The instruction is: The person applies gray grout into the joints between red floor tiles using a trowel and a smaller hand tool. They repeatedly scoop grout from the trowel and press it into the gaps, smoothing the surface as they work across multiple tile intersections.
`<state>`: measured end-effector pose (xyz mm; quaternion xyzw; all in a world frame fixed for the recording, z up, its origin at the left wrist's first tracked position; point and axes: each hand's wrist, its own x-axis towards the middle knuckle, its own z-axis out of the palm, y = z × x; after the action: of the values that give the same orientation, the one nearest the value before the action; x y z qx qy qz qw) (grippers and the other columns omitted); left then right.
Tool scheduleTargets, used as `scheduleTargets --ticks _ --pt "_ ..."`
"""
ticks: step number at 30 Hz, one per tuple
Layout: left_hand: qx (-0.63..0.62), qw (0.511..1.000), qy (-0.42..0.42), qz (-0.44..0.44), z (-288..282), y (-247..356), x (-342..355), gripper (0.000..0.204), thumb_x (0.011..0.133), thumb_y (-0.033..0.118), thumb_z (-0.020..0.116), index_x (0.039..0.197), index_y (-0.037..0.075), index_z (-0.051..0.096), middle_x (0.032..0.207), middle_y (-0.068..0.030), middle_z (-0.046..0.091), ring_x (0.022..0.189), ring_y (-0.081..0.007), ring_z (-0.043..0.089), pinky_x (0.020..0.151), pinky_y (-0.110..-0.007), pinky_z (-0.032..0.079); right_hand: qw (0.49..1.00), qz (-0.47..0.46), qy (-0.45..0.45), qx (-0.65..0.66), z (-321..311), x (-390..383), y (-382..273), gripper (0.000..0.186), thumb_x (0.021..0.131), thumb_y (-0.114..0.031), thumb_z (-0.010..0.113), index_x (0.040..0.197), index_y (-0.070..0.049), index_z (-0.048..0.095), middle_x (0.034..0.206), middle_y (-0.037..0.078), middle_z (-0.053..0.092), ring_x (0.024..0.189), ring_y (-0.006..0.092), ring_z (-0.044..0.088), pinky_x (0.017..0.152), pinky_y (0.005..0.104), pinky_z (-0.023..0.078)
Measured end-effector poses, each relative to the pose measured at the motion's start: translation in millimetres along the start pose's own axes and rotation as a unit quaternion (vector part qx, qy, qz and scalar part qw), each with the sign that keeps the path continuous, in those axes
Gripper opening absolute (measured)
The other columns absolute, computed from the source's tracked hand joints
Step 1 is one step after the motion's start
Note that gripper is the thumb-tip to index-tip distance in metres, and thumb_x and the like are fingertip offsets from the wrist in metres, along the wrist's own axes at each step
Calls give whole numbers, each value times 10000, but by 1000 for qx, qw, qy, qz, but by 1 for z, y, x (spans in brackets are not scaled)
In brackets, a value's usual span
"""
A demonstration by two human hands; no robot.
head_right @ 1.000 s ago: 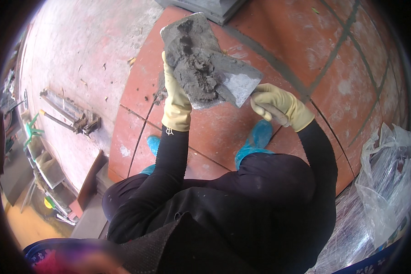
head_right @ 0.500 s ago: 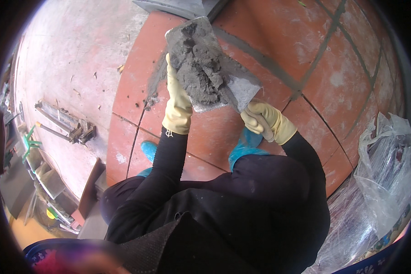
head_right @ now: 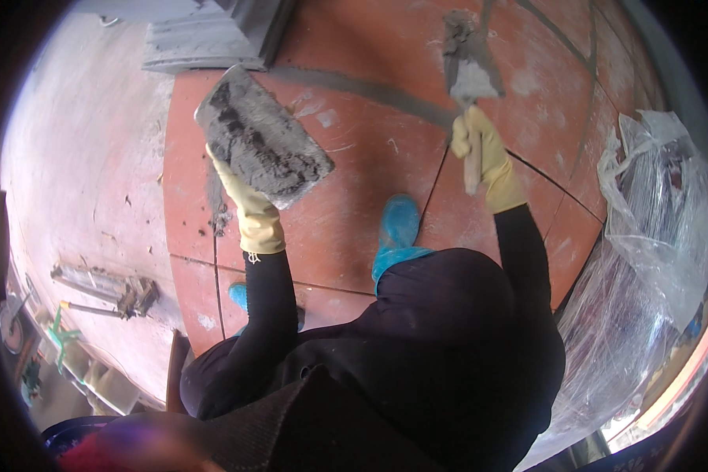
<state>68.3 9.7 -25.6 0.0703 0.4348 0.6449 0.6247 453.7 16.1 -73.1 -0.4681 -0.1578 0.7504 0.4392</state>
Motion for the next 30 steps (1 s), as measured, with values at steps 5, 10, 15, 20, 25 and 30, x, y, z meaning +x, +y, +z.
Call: scheduleTargets --ticks 5,10,15,20,25,30 --pt "-65 993 -95 -25 -2 1 12 772 995 665 403 1530 111 369 1490 -172 463 1327 -358 485 1120 -539 391 938 -45 255 -230 -48 52 -61 291 983 -358 649 1052 -76 627 813 16 593 640 130 548 596 286 466" --pt "-12 999 -30 2 2 0 18 797 978 698 394 1515 110 384 1461 -159 493 1290 -379 514 1105 -535 405 887 -80 287 -354 -77 105 -103 318 984 -305 650 1208 -80 647 840 17 583 658 112 533 587 270 460" --pt "-11 999 -43 -8 6 0 11 827 962 717 406 1523 110 366 1465 -163 490 1291 -380 513 1108 -539 401 867 -75 238 -431 -60 147 -141 330 999 -302 604 1257 -101 643 908 44 638 757 159 607 672 312 497" --pt "-31 999 -36 -20 0 -4 14 838 959 717 408 1533 111 343 1476 -169 473 1293 -394 511 1116 -556 393 766 -22 309 -564 -17 149 -155 328 1006 -301 497 1168 -64 654 1175 199 675 1008 404 666 814 486 532" --pt "-26 999 -26 -13 -10 -6 17 810 978 692 390 1539 112 328 1480 -170 457 1298 -397 506 1117 -568 393 571 -84 314 -754 -30 174 -149 339 988 -317 514 1181 -76 657 1177 192 680 1078 395 645 863 487 502" --pt "-53 998 -5 -15 -11 -8 20 758 1008 652 356 1542 116 316 1469 -170 461 1302 -395 503 1114 -563 401 485 -35 265 -833 -71 190 -140 350 1008 -284 474 1229 -75 648 1172 199 695 1078 384 664 891 490 512"
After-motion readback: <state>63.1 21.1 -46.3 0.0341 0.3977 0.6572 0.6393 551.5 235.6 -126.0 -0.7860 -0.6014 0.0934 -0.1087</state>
